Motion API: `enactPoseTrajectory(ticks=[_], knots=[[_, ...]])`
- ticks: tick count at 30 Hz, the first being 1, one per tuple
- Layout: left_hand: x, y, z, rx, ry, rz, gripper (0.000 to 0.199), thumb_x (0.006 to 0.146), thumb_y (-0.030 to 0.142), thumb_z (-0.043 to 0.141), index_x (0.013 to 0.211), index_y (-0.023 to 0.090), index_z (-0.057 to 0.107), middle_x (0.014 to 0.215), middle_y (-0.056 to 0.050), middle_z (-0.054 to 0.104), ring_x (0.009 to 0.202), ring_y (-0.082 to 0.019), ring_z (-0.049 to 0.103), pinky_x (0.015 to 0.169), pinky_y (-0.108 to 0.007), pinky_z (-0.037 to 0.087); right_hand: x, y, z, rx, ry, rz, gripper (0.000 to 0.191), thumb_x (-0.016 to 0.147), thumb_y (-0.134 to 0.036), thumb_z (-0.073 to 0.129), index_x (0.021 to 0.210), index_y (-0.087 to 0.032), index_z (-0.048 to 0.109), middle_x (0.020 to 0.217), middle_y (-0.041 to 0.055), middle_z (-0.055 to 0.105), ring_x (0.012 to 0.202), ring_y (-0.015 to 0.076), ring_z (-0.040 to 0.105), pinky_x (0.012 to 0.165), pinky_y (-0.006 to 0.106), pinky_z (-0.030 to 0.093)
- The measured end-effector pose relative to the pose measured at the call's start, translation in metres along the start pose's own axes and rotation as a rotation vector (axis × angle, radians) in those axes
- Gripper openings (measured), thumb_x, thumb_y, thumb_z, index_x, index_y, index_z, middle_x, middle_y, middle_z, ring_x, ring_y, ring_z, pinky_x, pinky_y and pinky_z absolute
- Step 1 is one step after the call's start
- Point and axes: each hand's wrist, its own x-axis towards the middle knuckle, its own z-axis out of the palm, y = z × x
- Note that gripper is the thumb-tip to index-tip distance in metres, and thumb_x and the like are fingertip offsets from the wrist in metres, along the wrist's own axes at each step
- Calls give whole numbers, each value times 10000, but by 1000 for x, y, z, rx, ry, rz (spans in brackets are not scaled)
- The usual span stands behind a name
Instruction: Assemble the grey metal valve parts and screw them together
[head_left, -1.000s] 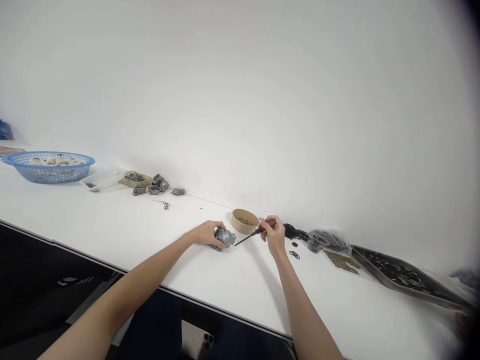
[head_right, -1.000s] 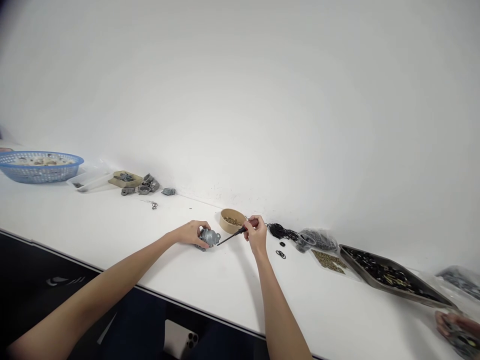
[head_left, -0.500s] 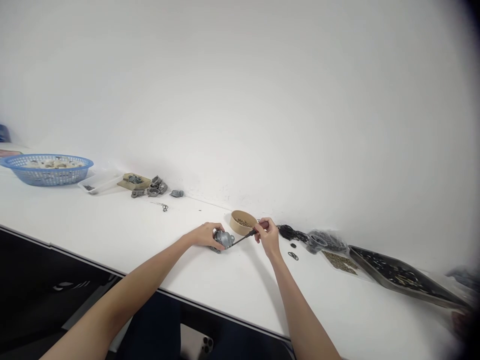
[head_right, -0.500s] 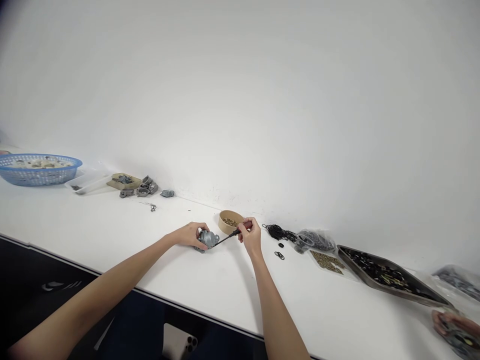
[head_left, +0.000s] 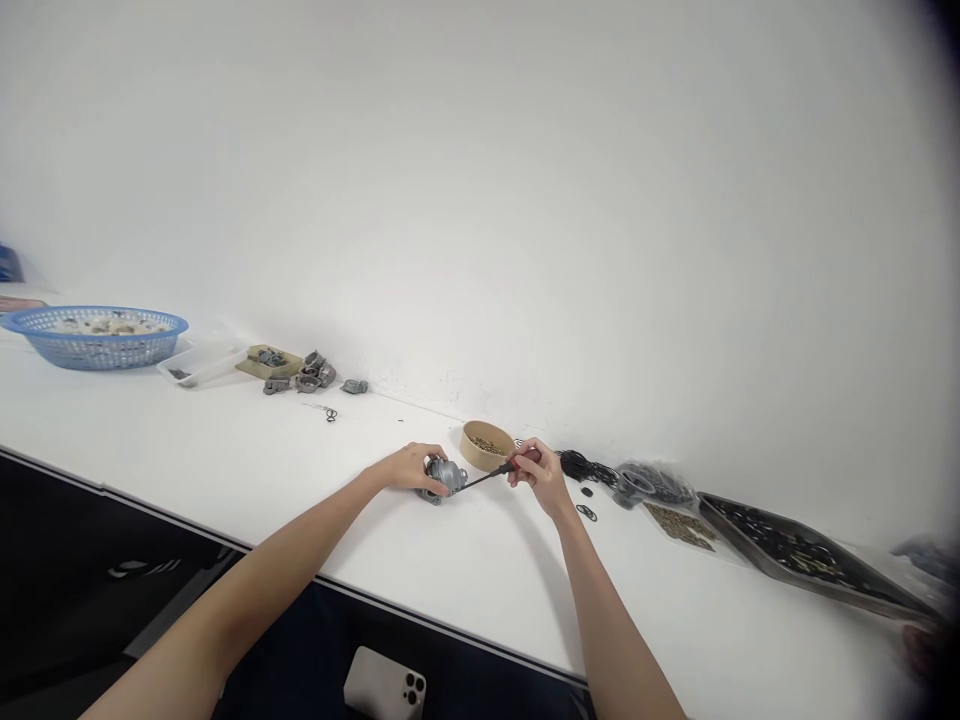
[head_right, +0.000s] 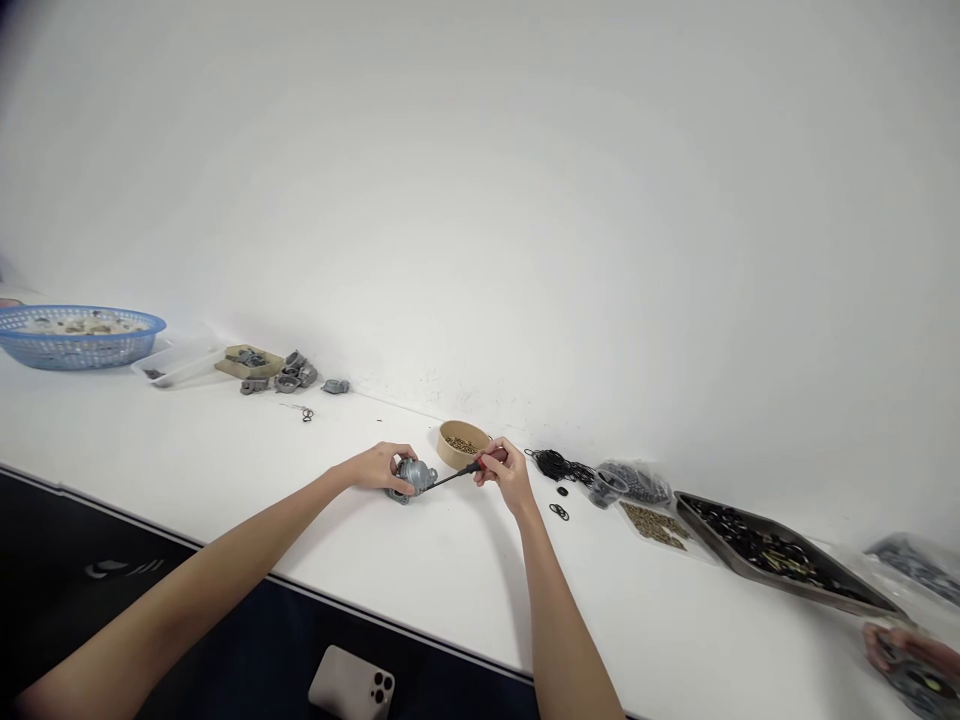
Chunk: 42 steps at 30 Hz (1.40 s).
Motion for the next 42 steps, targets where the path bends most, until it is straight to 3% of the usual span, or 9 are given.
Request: enactPoseTrajectory(ticks=[4,8,15,23,29,36,42], knots=[[-2,1,-1,13,5,-1,699,548,592,818,1141,262,652,1012,-43,652,842,-215,612,678,-268,426,-2,-4,-8,-45,-75,19,294,743,-404,743,805,-195,546,773,28,688,531,162,644,530,313,549],[-3,4,-2,21,-1,-12,717,535,601,822,1140,253,659,921,-32,661,826,-220,619,680,-273,427,-2,-2,-12,-191,-94,30,298,766,-429,740,813,-181,582,628,-4,629,507,179,645,532,321,557],[-2,4,-2,19,-15,21,706,553,607,813,1141,253,648,1114,-43,651,865,-207,612,690,-266,433,-2,5,6,-224,-260,77,310,800,-461,707,810,-169,606,644,3,628,512,178,656,491,287,539],[-2,2,-2,22,-21,-9,716,546,591,822,1158,266,640,1161,-47,633,899,-213,608,712,-270,434,3,9,-9,-178,-37,-55,284,799,-422,720,725,-174,604,567,-15,580,429,145,584,448,274,503],[-3,4,-2,22,-28,-7,685,563,584,813,1150,278,637,1145,-38,636,917,-218,608,721,-271,437,4,11,-11,-151,43,-85,277,790,-412,731,720,-176,604,580,-11,587,418,140,571,428,270,485],[-2,4,-2,28,-35,-16,695,561,587,813,1154,270,633,1159,-47,629,912,-218,610,722,-273,436,4,11,-11,-139,38,-68,284,789,-420,731,730,-179,595,596,-11,589,431,137,571,444,269,489],[-2,2,-2,36,-30,-14,705,558,600,811,1159,278,631,1131,-46,635,913,-220,610,724,-274,435,4,15,-19,-130,-40,-97,234,829,-391,699,769,-180,619,634,7,618,486,144,590,504,289,513]])
